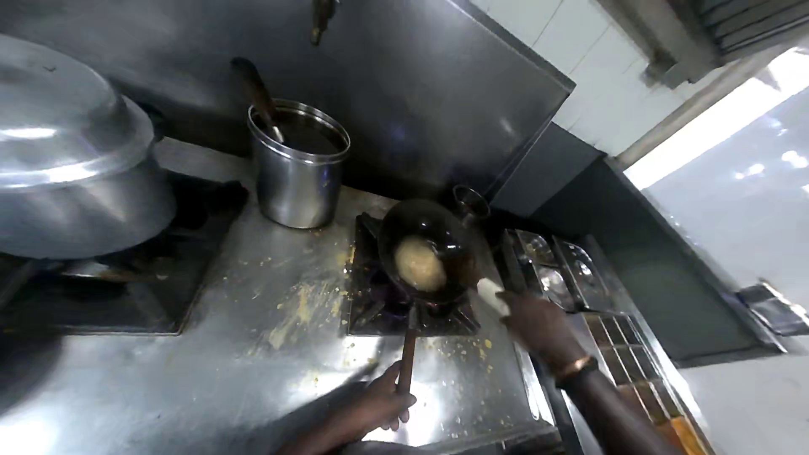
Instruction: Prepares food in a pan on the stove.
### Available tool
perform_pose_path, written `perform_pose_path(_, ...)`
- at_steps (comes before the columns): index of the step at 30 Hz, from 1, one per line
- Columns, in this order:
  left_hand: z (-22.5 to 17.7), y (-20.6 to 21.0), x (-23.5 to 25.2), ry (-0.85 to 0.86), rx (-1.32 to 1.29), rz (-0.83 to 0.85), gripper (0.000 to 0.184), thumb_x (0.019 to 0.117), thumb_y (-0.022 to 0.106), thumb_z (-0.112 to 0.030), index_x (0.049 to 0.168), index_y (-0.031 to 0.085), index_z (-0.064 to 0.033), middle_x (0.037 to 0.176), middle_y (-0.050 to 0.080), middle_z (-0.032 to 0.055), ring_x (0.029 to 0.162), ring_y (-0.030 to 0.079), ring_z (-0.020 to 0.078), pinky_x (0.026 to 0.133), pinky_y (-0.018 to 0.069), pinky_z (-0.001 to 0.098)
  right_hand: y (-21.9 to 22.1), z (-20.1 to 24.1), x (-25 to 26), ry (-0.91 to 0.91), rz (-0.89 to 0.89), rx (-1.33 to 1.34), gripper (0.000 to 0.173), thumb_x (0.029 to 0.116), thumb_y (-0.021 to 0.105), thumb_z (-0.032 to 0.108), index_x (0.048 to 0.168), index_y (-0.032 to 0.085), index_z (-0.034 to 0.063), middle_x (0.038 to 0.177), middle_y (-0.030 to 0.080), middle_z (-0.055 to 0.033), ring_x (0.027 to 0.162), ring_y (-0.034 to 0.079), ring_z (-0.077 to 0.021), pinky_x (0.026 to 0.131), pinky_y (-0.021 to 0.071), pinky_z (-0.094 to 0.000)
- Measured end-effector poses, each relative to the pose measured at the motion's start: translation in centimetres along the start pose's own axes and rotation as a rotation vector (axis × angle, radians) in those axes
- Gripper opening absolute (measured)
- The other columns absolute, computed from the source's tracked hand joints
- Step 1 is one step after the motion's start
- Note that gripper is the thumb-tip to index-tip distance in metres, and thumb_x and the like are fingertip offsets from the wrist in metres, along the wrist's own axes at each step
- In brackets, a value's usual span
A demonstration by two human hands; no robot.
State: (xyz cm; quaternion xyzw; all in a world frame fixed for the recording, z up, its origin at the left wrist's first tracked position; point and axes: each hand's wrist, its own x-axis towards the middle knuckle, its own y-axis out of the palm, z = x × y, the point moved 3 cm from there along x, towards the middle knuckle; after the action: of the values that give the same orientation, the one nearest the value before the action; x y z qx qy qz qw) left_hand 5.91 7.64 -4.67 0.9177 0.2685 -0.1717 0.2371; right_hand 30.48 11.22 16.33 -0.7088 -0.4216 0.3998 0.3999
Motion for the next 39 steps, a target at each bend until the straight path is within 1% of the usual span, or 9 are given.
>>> perform_pose_path(4,-1.0,-0.5,-1.2,0.033,-0.014,0.037,0.069,0.1017,0.062,-0.025,0.157,0.020,-0.0186,0.091,0.064,0.0085,0.065,0.064,0.0143,0.059,0.0548,0.0284,-0.7,6.2,-2.2,-0.109,0.102,0.018,0.043,0.0966,0.064,0.036,0.138,0.063,0.0254,0.126,0.065,-0.0166,0.104,0.068,-0.0395,0.083,0.0556,-0.0596)
perform_pose_path(9,-2.8,-2.2,-3.9,0.048,-0.026,-0.012,0.063,0.1025,0.059,-0.023,0.157,0.027,-0.0174,0.087,0.062,0.0066,0.062,0.060,0.0130,0.057,0.0522,0.0277,1.0,3.2,3.8,-0.031,0.017,0.200,0.051,0.0964,0.068,0.036,0.145,0.058,0.0268,0.133,0.064,-0.0161,0.112,0.066,-0.0403,0.090,0.0533,-0.0628)
perform_pose_path(16,-8.4,-13.8,-10.4,0.214,0.096,-0.755,0.031,0.1093,0.045,-0.017,0.136,0.059,-0.0087,0.086,0.059,0.0045,0.064,0.051,0.0109,0.058,0.0436,0.0261,-2.2,2.7,0.2,-0.172,0.092,0.367,0.047,0.0917,0.074,0.042,0.137,0.065,0.0333,0.118,0.072,-0.0110,0.106,0.068,-0.0345,0.089,0.0531,-0.0628)
perform_pose_path(19,-10.5,-16.3,-10.3,0.281,0.126,-0.818,0.029,0.1101,0.044,-0.020,0.131,0.059,-0.0070,0.085,0.058,0.0056,0.062,0.051,0.0116,0.057,0.0445,0.0264,1.9,2.6,4.7,-0.061,-0.011,0.699,0.048,0.0924,0.075,0.038,0.137,0.064,0.0259,0.120,0.070,-0.0144,0.106,0.068,-0.0358,0.089,0.0533,-0.0640)
perform_pose_path(22,-11.7,-18.1,-10.0,0.346,0.098,-0.832,0.030,0.1102,0.044,-0.020,0.132,0.060,-0.0087,0.084,0.059,0.0055,0.059,0.051,0.0110,0.054,0.0444,0.0242,2.9,0.9,3.4,0.005,0.007,0.517,0.049,0.0919,0.075,0.037,0.138,0.064,0.0251,0.121,0.070,-0.0171,0.109,0.067,-0.0399,0.091,0.0519,-0.0650)
perform_pose_path(27,-11.5,-18.5,-9.9,0.355,0.083,-0.778,0.033,0.1111,0.038,-0.018,0.129,0.063,-0.0077,0.084,0.062,0.0068,0.056,0.052,0.0111,0.051,0.0448,0.0229,0.9,0.5,-1.3,-0.115,0.127,0.690,0.050,0.0883,0.077,0.043,0.136,0.066,0.0342,0.122,0.072,-0.0021,0.108,0.069,-0.0227,0.094,0.0555,-0.0544)
perform_pose_path(31,-11.1,-17.3,-10.0,0.304,0.095,-0.768,0.031,0.1100,0.041,-0.015,0.130,0.064,-0.0076,0.082,0.060,0.0067,0.056,0.051,0.0114,0.050,0.0435,0.0227,5.7,3.4,3.4,0.002,-0.072,1.130,0.046,0.0954,0.073,0.031,0.140,0.063,0.0208,0.124,0.070,-0.0101,0.104,0.068,-0.0268,0.088,0.0552,-0.0519)
perform_pose_path(35,-9.8,-14.6,-11.1,0.270,0.101,-0.623,0.031,0.1082,0.046,-0.017,0.134,0.062,-0.0106,0.085,0.062,0.0047,0.058,0.051,0.0099,0.052,0.0441,0.0226,5.9,2.8,1.5,0.123,-0.024,0.619,0.049,0.0959,0.069,0.036,0.142,0.060,0.0230,0.129,0.066,-0.0169,0.110,0.067,-0.0381,0.093,0.0530,-0.0615)
perform_pose_path(39,-7.3,-9.5,-10.4,0.268,0.181,-0.149,0.035,0.1015,0.053,-0.030,0.131,0.066,-0.0158,0.095,0.065,0.0008,0.067,0.057,0.0085,0.061,0.0501,0.0250,1.6,5.8,-2.5,-0.052,0.090,0.453,0.049,0.0948,0.067,0.041,0.142,0.061,0.0295,0.131,0.066,-0.0105,0.113,0.066,-0.0335,0.095,0.0536,-0.0580)
